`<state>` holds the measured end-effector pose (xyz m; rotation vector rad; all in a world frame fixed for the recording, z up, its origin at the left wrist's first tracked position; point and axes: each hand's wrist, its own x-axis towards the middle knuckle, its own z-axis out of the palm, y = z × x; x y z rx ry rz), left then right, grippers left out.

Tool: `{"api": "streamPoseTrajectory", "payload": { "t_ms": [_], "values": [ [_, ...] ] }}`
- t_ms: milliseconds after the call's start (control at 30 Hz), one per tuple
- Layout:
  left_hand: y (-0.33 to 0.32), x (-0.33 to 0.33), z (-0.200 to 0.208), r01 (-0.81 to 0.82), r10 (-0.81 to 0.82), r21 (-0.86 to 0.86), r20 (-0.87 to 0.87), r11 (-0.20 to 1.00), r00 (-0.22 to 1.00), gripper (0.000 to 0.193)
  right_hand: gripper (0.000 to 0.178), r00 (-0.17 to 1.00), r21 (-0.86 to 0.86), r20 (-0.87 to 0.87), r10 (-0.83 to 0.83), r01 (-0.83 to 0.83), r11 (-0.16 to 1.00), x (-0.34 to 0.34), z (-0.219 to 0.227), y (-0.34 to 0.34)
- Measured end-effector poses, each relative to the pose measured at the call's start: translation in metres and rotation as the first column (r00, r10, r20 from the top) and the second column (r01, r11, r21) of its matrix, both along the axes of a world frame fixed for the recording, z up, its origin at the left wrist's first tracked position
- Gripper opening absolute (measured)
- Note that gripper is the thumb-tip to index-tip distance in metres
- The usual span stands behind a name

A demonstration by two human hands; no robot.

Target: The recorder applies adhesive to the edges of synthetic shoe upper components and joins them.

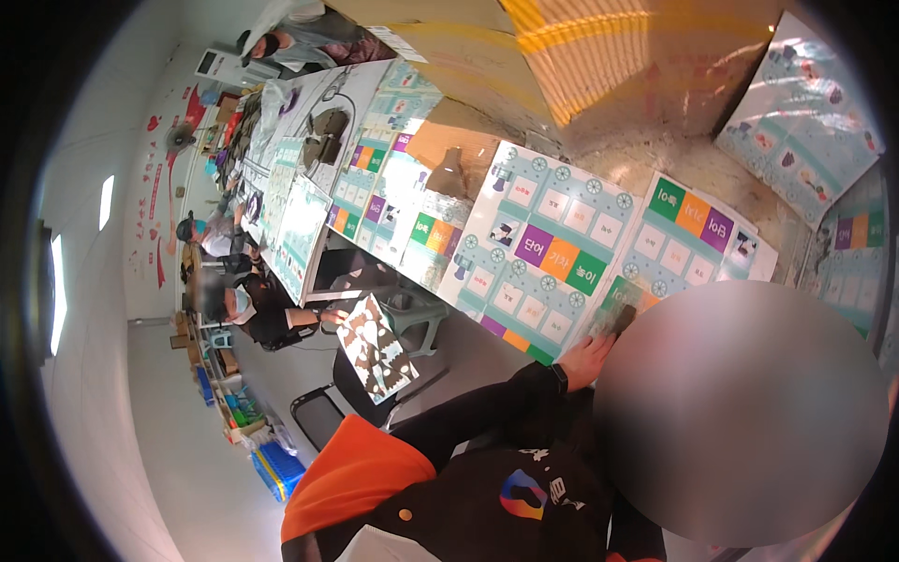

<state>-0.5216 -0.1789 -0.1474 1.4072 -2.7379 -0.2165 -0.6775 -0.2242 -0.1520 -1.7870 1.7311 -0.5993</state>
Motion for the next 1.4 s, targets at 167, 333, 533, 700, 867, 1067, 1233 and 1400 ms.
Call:
{"api": "streamPoseTrajectory", "payload": {
  "t_ms": [167,333,533,700,867,1067,1233,1400],
  "values": [
    [0.004,-0.022,0.004,-0.084,0.083,0.003,0.136,0.996,0.987,0.051,0.015,0.998,-0.016,-0.038,0.058,-0.059,0.998,-0.005,0.001,-0.004],
    [0.008,-0.034,-0.001,-0.181,0.168,0.034,0.232,0.983,0.958,0.05,0.031,0.998,-0.091,-0.061,0.011,-0.016,0.996,-0.046,0.03,0.013],
    [0.011,-0.038,0.002,-0.166,0.146,0.074,0.221,0.983,0.964,0.051,0.055,0.903,0.042,-0.39,-0.179,0.212,0.976,-0.169,0.035,0.091],
    [0.006,-0.041,0.002,-0.222,0.209,0.081,0.139,0.972,0.968,0.045,0.071,0.897,0.248,-0.434,-0.088,0.213,0.945,-0.192,0.021,0.129],
    [0.005,-0.045,0.005,-0.276,0.266,0.068,0.13,0.959,0.955,0.038,0.077,0.866,0.175,-0.494,-0.075,0.184,0.967,-0.197,0.012,0.116],
    [0.006,-0.046,0.002,-0.296,0.297,-0.034,0.148,0.955,0.943,0.035,0.072,0.904,0.188,-0.422,-0.061,0.153,0.97,-0.194,0.016,0.108],
    [0.007,-0.051,0.006,-0.368,0.361,0.118,0.078,0.922,0.929,0.032,0.054,0.898,0.108,-0.401,-0.182,0.244,0.964,-0.192,0.02,0.099],
    [0.005,-0.06,0.01,-0.384,0.388,0.251,0.036,0.889,0.921,0.032,0.059,0.715,0.429,0.491,-0.498,0.299,0.852,-0.216,0.003,0.092]
  ]
}}
